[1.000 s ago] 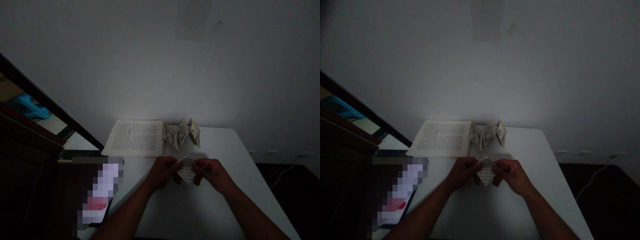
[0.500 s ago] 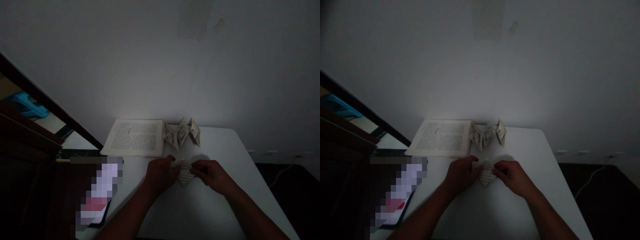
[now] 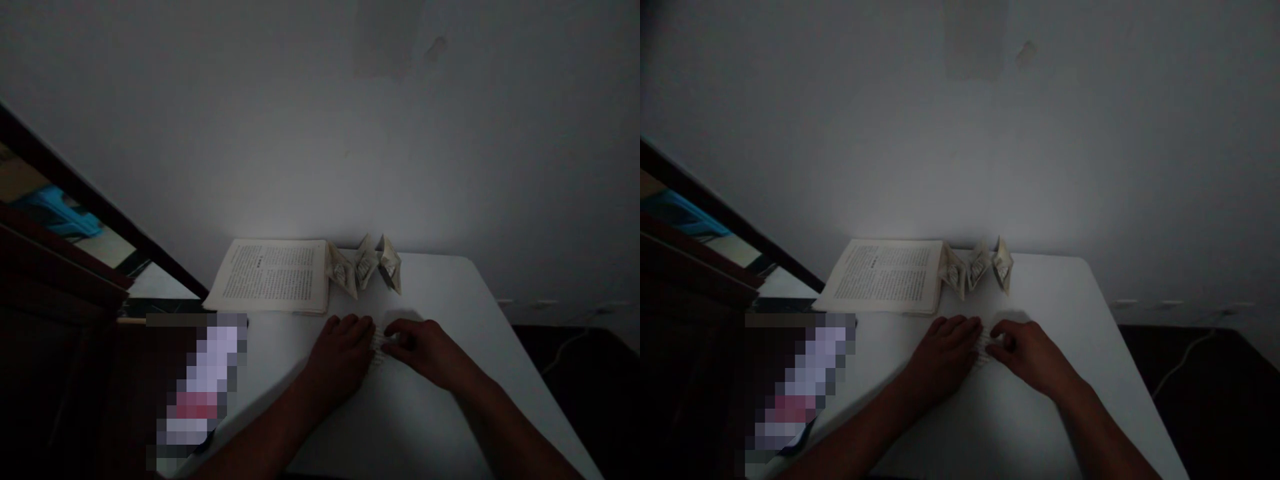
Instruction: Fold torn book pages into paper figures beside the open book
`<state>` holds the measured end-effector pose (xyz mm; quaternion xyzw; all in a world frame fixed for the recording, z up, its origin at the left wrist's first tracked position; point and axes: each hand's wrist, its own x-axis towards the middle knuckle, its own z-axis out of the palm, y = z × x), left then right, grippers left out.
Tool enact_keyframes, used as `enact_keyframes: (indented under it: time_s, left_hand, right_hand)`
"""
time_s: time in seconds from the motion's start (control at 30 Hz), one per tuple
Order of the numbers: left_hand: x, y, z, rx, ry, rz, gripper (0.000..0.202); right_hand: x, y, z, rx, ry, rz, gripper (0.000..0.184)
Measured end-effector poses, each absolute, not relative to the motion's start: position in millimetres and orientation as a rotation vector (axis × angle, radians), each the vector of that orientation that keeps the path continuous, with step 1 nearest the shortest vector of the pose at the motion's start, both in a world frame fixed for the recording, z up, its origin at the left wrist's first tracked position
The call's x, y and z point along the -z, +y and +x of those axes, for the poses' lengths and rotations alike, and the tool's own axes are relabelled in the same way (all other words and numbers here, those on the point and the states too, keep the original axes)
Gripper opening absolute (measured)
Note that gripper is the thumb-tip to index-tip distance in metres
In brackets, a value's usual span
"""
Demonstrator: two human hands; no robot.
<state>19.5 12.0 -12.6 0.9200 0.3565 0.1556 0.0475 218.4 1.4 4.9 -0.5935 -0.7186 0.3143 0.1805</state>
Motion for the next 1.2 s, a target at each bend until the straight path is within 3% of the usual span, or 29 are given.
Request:
enact_keyframes:
  time_s: [0.2,0.63,1.2]
  left_hand:
    - [11.2,8.9,15.8,-0.434,1.109,2.775,0.041]
    - [11.4,8.6,15.8,-0.454,1.108,2.754,0.042]
    - [24.5,-2.6,14.7,-0.433,1.169,2.865,0.040]
  right_hand:
    - [-12.9,-1.8,219.0,-0.917,-2.093,-1.676,0.027]
    - [-8.0,-11.4,216.0,-0.607,-2.200,-1.723,0.028]
    - [-6.2,0.6,211.0,-0.672,-2.072,-1.786,0.020]
